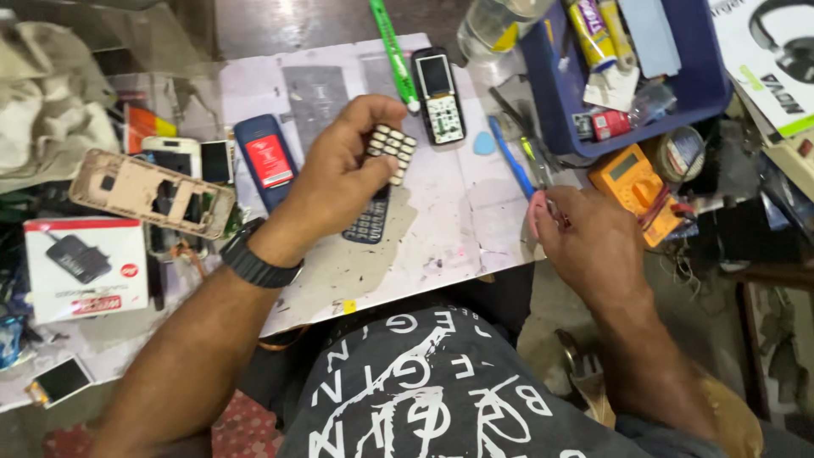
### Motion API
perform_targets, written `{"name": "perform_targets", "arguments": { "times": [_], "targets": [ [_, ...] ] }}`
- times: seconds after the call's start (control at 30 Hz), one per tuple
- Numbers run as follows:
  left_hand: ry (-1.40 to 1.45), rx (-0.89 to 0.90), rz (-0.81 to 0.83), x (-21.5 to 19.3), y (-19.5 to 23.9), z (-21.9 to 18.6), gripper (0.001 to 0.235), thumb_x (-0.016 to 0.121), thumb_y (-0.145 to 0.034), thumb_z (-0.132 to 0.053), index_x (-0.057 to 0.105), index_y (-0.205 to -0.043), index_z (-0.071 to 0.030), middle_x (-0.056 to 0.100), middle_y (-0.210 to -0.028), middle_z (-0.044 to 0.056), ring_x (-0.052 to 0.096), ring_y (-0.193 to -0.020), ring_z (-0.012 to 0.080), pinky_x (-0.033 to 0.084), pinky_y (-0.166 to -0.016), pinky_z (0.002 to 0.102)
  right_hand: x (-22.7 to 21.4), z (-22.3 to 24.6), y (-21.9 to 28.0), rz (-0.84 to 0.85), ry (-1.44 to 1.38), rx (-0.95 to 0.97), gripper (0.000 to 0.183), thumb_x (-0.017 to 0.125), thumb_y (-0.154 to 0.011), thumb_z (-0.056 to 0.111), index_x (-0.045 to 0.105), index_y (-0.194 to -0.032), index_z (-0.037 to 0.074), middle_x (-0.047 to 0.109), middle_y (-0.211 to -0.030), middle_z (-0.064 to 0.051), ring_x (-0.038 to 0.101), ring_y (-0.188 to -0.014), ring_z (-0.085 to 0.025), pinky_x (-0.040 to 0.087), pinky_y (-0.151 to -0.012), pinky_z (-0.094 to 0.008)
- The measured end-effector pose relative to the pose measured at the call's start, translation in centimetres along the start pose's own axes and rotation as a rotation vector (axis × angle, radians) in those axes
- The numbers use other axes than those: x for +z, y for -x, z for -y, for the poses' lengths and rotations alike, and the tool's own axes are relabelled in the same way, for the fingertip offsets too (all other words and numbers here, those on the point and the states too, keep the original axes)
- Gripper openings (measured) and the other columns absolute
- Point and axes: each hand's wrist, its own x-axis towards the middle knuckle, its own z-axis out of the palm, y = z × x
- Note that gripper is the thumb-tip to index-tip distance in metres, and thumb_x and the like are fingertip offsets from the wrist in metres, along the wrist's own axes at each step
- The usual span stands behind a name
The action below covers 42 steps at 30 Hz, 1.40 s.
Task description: The person disassembles a feature phone using a blue plastic pry tool, removes the keypad, and uses scissors to trim a ribbon cable. The person then reassembles the keypad into the phone housing.
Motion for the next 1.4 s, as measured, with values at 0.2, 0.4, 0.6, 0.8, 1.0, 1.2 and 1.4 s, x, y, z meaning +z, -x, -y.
{"name": "perform_targets", "arguments": {
  "times": [0.2,0.4,0.6,0.8,1.0,1.2,1.4],
  "targets": [
    [-0.019,-0.007,0.004,-0.1,-0.2,-0.9,0.053,0.066,-0.092,0.006,0.048,-0.141,-0.004,0.072,-0.112,0.006,0.067,-0.099,0.0120,0.056,-0.088,0.027,-0.4,0.8,-1.1,0.045,0.341,-0.004,0.023,0.071,-0.095,0.034,0.079,-0.102,0.014,0.073,-0.087,-0.014,0.069,-0.075,-0.035,0.052,-0.063,-0.048],
    [-0.213,0.095,0.077,-0.1,0.3,-1.2,0.052,0.071,-0.091,0.001,0.052,-0.139,-0.004,0.079,-0.106,0.008,0.074,-0.091,0.0138,0.059,-0.083,0.029,0.0,3.3,-1.6,0.016,-0.470,-0.025,0.023,0.075,-0.095,0.005,0.069,-0.116,0.002,0.071,-0.094,-0.011,0.068,-0.080,-0.018,0.054,-0.073,-0.030],
    [-0.270,0.110,0.103,-0.2,-0.1,-1.1,0.051,0.074,-0.088,-0.001,0.054,-0.136,-0.004,0.079,-0.101,0.008,0.073,-0.085,0.0142,0.059,-0.080,0.030,4.6,5.6,-4.7,0.233,-1.194,-0.101,0.038,0.071,-0.096,-0.008,0.059,-0.132,-0.003,0.074,-0.105,-0.009,0.069,-0.094,-0.010,0.055,-0.081,-0.023],
    [-0.336,0.221,0.093,-2.0,-0.4,-0.4,0.038,0.066,-0.097,0.003,0.061,-0.134,-0.004,0.070,-0.099,0.009,0.064,-0.083,0.0166,0.054,-0.074,0.031,4.7,6.4,-5.3,0.249,-1.096,-0.213,0.029,0.073,-0.097,-0.005,0.061,-0.124,-0.003,0.075,-0.104,-0.009,0.070,-0.093,-0.009,0.056,-0.083,-0.023],
    [-0.218,0.291,-0.171,-2.8,-1.2,1.2,0.025,0.070,-0.100,0.000,0.059,-0.123,0.002,0.067,-0.097,0.003,0.063,-0.084,0.0095,0.054,-0.075,0.028,4.7,9.6,-4.1,0.165,-0.397,-0.245,0.052,0.086,-0.084,0.023,0.063,-0.126,0.001,0.071,-0.085,-0.010,0.064,-0.065,-0.020,0.050,-0.059,-0.031],
    [-0.329,0.359,-0.301,-3.5,-1.9,2.0,0.011,0.066,-0.100,-0.002,0.071,-0.110,0.000,0.073,-0.092,0.006,0.065,-0.078,0.0152,0.053,-0.069,0.031,6.6,13.7,-3.2,0.039,-0.039,-0.398,0.075,0.087,-0.078,0.043,0.056,-0.134,0.004,0.065,-0.094,-0.015,0.065,-0.081,-0.033,0.050,-0.068,-0.048],
    [-0.757,0.307,-0.282,-4.2,-1.5,1.3,0.029,0.063,-0.088,0.003,0.074,-0.112,-0.008,0.072,-0.090,0.011,0.068,-0.081,0.0282,0.048,-0.074,0.044,5.6,12.3,-3.9,0.156,-0.024,-0.235,0.066,0.082,-0.076,0.026,0.058,-0.134,0.006,0.068,-0.091,-0.013,0.067,-0.081,-0.033,0.049,-0.073,-0.050]
  ]
}}
